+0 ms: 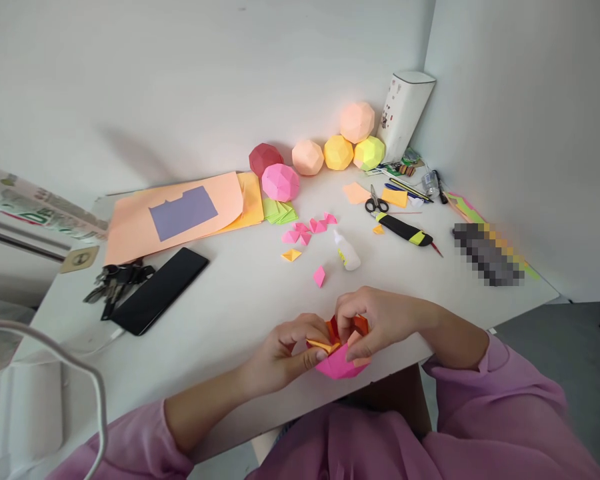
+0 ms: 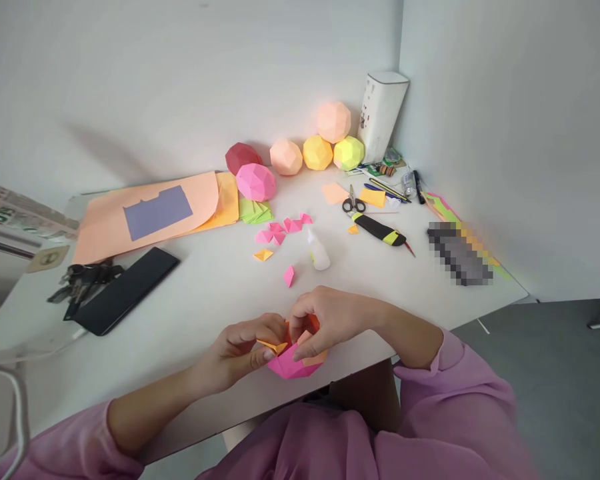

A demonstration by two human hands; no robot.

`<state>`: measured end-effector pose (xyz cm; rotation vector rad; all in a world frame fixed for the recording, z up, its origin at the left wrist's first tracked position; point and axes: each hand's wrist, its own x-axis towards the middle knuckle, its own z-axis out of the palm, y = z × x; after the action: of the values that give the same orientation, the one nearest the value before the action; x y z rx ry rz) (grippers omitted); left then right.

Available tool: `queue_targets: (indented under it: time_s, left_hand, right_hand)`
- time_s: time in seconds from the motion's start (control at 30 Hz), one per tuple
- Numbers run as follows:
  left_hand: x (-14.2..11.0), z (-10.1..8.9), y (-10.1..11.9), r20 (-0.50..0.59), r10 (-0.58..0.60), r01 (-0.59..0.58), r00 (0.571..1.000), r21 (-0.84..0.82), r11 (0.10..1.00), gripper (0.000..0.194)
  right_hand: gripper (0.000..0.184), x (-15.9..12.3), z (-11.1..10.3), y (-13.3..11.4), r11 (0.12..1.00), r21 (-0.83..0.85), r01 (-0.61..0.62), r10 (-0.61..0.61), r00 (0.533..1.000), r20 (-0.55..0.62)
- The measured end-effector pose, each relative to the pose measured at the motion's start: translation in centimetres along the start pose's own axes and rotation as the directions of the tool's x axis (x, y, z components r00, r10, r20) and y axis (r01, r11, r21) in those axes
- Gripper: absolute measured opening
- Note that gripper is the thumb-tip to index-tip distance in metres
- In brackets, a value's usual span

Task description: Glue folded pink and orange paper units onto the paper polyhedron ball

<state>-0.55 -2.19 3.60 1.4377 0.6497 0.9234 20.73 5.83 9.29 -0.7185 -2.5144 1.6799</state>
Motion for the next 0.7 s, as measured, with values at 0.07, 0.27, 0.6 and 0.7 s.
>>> queue_targets:
  time_s: [0.07,0.27,0.6,0.7]
  left_hand:
    - [0.0,0.1,0.2,0.005,-0.01,0.01,1.0,-0.002,1.0,0.015]
    - [0.2,0.5,1.2,0.024,0.037,-0.04,0.999,0.132,0.99,0.016]
    - [0.1,1.2,1.7,0.005,0.204,-0.191,0.979,0.364,0.912,0.012]
    - [-0.2,1.4,1.5,-0.062,0.261,-0.193,0.963,0.519,0.833,0.011]
  right_hand:
    - [0.015,-0.1,0.2,-0.2,1.0,-0.005,-0.008,0.008,1.0,-0.007]
    - [0.011,-0.9,1.3,-1.1,0.995,-0.099,-0.023,0.016,0.998,-0.062]
    - [0.026,-1.5,2.6,-1.9,0.921,-0.387,0.05,-0.105,0.987,-0.124]
    - [0.019,-1.7,3.1,-1.8,0.851,-0.52,0.074,-0.211,0.955,-0.209]
